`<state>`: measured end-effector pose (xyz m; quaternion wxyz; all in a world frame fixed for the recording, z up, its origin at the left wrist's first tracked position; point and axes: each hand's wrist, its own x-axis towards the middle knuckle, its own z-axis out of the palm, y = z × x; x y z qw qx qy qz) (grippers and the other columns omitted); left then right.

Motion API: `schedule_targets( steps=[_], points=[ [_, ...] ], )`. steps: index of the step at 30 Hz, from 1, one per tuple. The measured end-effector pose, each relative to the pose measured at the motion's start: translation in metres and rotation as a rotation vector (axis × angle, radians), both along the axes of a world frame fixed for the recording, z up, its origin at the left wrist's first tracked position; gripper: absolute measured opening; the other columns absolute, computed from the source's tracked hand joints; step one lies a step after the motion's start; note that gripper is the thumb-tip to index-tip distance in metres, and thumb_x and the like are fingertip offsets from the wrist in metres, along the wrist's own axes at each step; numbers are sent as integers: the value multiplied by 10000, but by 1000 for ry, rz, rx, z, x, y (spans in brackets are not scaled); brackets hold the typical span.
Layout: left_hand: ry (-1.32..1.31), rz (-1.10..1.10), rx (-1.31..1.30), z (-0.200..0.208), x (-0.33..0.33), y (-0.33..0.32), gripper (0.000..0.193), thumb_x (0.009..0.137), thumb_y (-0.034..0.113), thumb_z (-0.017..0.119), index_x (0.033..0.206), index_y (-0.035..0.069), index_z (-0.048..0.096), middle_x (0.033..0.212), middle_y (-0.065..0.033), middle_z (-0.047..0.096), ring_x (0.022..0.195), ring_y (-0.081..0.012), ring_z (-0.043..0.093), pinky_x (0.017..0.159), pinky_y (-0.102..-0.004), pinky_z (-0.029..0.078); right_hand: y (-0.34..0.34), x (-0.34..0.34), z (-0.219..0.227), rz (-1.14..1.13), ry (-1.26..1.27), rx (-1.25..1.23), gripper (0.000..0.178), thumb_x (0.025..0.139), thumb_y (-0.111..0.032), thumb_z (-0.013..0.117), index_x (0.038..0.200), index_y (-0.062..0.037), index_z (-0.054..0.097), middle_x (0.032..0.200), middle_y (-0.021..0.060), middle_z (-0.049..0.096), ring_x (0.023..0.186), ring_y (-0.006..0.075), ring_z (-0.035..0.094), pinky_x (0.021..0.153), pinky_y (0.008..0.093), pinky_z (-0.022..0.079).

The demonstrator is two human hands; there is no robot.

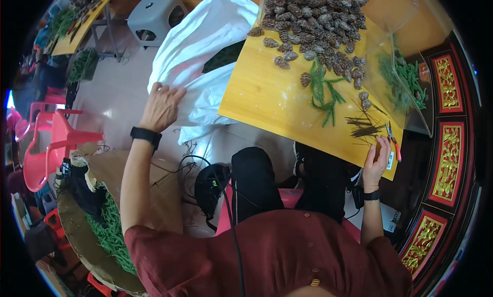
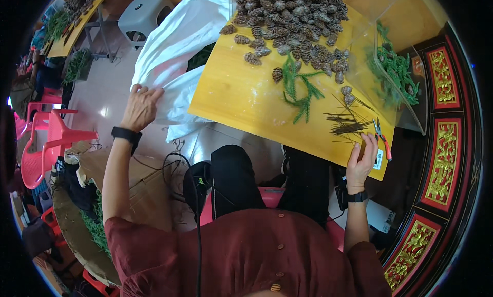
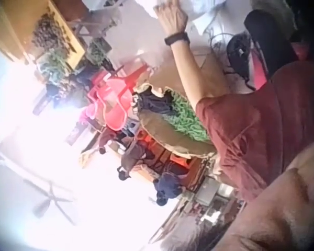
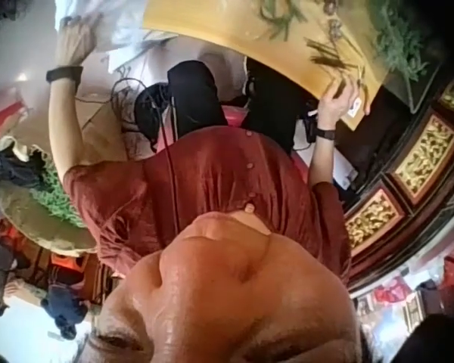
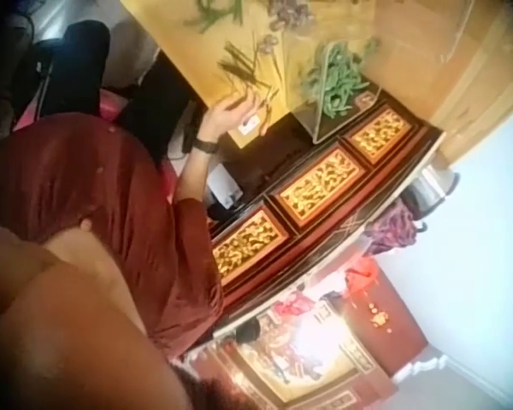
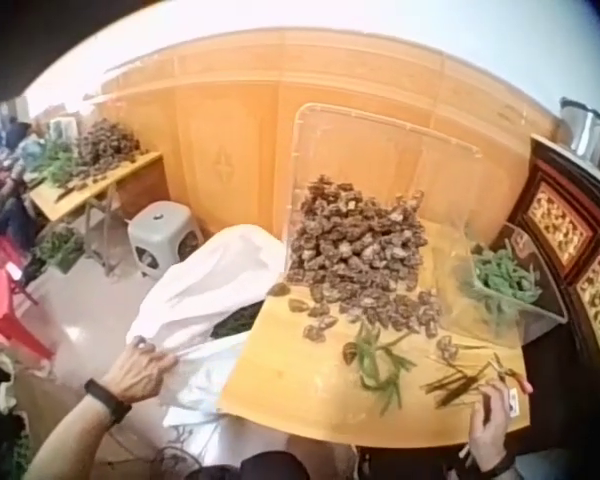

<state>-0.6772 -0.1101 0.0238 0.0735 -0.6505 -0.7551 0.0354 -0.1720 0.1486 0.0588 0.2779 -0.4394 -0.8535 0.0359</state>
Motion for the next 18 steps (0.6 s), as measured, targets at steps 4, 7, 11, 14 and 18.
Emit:
schedule_targets(
  steps=[4,7,11,14,18],
  points=[
    [-50,90,17,-10,-12,-37,303,787,43,474,1072,66,576,831,-114,646,824,-245,574,915,-415,366,-24,-28,6,12,43,113,263,860,-26,577,1121,-2,573,1142,186,541,1096,347,517,962,393,396],
    [5,117,-12,-1,-17,-65,250,777,41,484,1000,69,594,801,-96,629,815,-243,569,916,-416,367,-80,-76,27,415,4,-112,209,818,11,601,1026,-14,607,1024,164,594,966,304,587,856,358,464],
    [-16,76,-61,19,1,-77,245,742,14,495,942,79,622,746,-69,560,795,-239,548,900,-420,370,-138,-171,22,999,-151,-643,369,775,-29,651,1133,-31,562,1216,180,517,1014,339,600,799,389,521],
    [-11,60,-62,34,17,-85,177,734,32,502,854,83,621,718,-59,515,784,-234,535,886,-419,371,-155,-235,-1,1074,-267,-812,662,788,-65,658,1372,-63,345,1479,211,240,1128,415,523,845,446,508],
    [-7,129,-33,46,20,-104,73,717,50,522,754,85,575,714,-59,519,782,-242,537,900,-416,371,-156,-306,-50,1046,-131,-645,801,779,-39,651,1449,-97,214,1448,268,246,1096,443,524,860,463,486]
  ],
)
